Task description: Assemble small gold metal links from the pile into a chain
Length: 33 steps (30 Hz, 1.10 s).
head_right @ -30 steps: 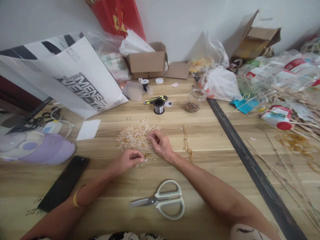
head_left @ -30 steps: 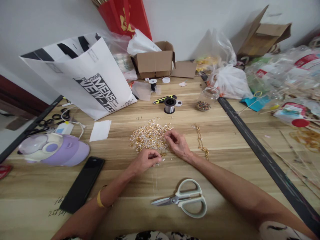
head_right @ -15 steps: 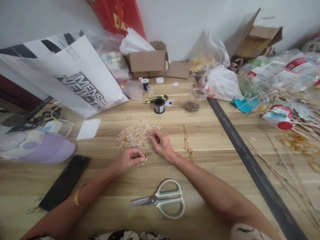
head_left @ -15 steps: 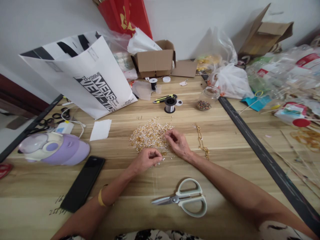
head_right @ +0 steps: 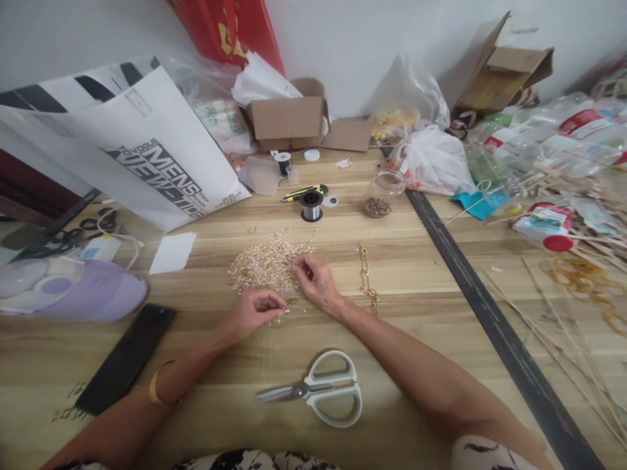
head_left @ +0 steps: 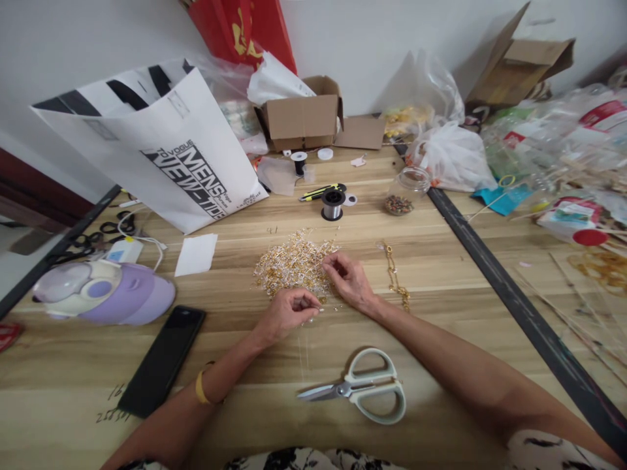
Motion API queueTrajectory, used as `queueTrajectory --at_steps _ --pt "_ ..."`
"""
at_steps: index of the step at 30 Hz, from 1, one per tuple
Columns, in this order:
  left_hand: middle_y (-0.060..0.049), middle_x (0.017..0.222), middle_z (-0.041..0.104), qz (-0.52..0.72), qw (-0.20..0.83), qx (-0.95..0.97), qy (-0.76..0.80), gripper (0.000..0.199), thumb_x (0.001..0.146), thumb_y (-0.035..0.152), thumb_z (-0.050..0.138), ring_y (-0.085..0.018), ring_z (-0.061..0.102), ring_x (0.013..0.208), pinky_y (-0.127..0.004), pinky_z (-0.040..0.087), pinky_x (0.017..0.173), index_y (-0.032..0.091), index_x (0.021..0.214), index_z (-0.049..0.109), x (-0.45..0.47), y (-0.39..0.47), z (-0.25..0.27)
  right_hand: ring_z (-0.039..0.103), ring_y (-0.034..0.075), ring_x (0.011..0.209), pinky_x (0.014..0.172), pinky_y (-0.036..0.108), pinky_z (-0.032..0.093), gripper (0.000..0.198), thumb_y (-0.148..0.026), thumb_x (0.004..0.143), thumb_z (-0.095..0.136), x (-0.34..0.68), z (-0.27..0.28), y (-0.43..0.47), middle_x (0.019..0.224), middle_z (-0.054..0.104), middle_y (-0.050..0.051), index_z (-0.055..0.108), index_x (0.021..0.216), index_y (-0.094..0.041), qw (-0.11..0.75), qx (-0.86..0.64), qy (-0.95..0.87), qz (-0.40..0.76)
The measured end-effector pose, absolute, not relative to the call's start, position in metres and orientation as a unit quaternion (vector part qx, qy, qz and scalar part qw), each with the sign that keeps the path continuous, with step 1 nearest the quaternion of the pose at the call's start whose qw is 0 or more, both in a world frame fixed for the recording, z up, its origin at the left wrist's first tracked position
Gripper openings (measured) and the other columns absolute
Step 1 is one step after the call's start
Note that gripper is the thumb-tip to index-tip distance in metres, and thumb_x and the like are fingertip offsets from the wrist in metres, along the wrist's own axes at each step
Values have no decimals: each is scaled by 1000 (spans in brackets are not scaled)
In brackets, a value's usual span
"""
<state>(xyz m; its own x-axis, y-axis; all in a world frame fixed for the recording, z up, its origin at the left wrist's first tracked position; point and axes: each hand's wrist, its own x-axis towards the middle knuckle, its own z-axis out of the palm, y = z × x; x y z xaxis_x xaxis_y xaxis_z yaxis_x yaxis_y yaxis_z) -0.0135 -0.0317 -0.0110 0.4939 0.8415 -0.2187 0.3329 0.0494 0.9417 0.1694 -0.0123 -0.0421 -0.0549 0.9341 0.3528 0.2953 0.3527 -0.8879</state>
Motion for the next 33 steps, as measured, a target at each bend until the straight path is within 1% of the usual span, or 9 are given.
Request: queueTrajectory --at_steps 7,15,21,33 --pt "-5 72 67 244 527 683 443 9 72 18 64 -12 61 66 -21 48 62 11 76 65 -13 -33 -14 44 10 54 51 22 35 12 -27 87 50 169 -42 -13 63 51 -2 55 82 -17 497 -473 -655 317" --pt "-3 66 65 234 483 712 453 8 72 16 64 -9 56 58 -18 44 55 11 78 67 -13 -34 -14 43 10 54 50 22 34 11 -26 87 50 170 -43 -13 63 50 -2 56 82 -17 499 -471 -655 316" --pt "-1 64 63 235 474 719 451 9 71 15 64 -8 54 56 -17 42 53 12 79 67 -13 -34 -15 43 10 54 49 22 34 13 -28 87 50 170 -42 -12 62 50 -2 55 81 -17 499 -478 -650 318" --pt "-1 65 64 227 483 715 452 8 71 15 63 -9 56 58 -17 44 55 13 78 67 -13 -35 -15 43 10 54 49 22 34 12 -28 86 51 170 -41 -12 63 51 -2 55 83 -17 507 -471 -647 320"
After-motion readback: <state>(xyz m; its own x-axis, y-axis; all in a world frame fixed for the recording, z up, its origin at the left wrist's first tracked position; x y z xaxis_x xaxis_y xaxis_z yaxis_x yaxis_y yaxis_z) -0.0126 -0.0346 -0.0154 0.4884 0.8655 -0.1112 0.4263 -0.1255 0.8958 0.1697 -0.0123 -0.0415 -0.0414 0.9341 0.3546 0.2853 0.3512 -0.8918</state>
